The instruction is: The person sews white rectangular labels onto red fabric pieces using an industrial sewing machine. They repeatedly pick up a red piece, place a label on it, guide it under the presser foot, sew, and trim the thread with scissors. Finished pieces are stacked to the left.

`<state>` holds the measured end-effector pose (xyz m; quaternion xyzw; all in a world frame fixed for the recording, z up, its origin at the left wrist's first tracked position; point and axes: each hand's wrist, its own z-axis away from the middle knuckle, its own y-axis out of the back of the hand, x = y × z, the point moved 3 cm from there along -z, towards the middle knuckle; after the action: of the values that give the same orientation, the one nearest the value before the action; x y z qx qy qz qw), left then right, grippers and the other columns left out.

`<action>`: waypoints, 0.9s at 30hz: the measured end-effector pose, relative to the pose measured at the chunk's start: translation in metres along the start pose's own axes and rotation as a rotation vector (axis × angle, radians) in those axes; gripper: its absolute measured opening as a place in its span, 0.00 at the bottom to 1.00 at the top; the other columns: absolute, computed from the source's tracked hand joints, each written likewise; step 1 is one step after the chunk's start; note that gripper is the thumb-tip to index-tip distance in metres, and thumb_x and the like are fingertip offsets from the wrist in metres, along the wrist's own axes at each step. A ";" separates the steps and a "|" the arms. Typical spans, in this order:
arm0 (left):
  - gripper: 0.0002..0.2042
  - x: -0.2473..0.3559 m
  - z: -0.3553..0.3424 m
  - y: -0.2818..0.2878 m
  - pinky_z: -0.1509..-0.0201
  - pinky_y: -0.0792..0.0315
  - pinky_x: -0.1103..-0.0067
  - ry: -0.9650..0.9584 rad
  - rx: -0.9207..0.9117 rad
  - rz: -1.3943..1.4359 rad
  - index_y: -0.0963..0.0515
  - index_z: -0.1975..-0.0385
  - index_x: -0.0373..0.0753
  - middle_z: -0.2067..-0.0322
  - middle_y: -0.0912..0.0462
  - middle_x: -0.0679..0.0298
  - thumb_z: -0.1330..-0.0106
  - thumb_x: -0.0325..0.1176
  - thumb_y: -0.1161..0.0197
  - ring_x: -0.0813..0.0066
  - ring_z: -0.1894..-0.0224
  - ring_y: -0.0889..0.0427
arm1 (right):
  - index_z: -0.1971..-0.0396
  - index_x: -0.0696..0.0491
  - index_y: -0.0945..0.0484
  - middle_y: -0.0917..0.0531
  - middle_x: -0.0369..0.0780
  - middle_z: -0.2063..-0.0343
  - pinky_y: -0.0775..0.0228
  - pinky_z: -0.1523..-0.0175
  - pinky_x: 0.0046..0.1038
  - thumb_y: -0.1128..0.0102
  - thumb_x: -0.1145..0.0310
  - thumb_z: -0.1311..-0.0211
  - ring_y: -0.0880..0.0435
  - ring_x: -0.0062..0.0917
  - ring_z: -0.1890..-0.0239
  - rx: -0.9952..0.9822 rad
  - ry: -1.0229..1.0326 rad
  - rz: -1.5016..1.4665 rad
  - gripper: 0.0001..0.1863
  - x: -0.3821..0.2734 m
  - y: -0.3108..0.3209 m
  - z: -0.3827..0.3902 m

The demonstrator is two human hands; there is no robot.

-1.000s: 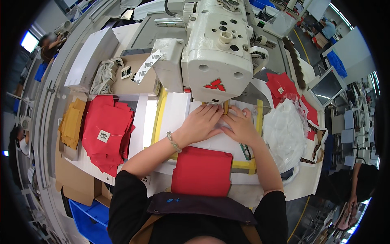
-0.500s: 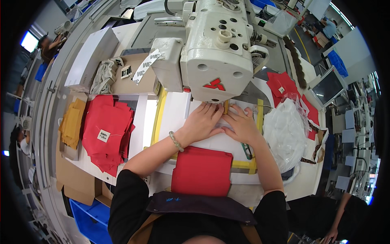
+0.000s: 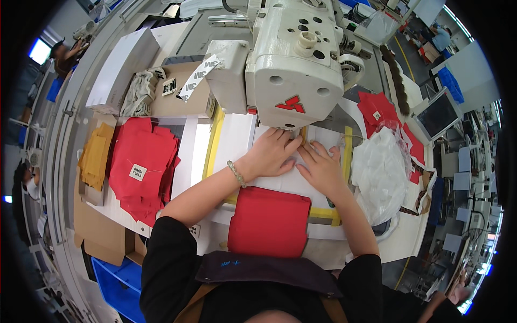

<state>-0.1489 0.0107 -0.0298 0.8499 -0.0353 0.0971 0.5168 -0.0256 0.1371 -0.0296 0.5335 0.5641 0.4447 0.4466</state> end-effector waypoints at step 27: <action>0.07 0.108 0.070 0.054 0.62 0.39 0.78 -0.212 -0.165 -0.060 0.23 0.67 0.41 0.70 0.30 0.68 0.44 0.32 0.41 0.75 0.65 0.30 | 0.56 0.51 0.20 0.18 0.37 0.65 0.37 0.62 0.26 0.28 0.64 0.49 0.22 0.28 0.69 0.051 -0.365 -0.700 0.20 -0.032 0.061 0.117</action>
<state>-0.0432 -0.0716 0.0077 0.8106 -0.0723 -0.0119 0.5809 0.1027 0.1107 0.0068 0.3900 0.6341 0.1490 0.6508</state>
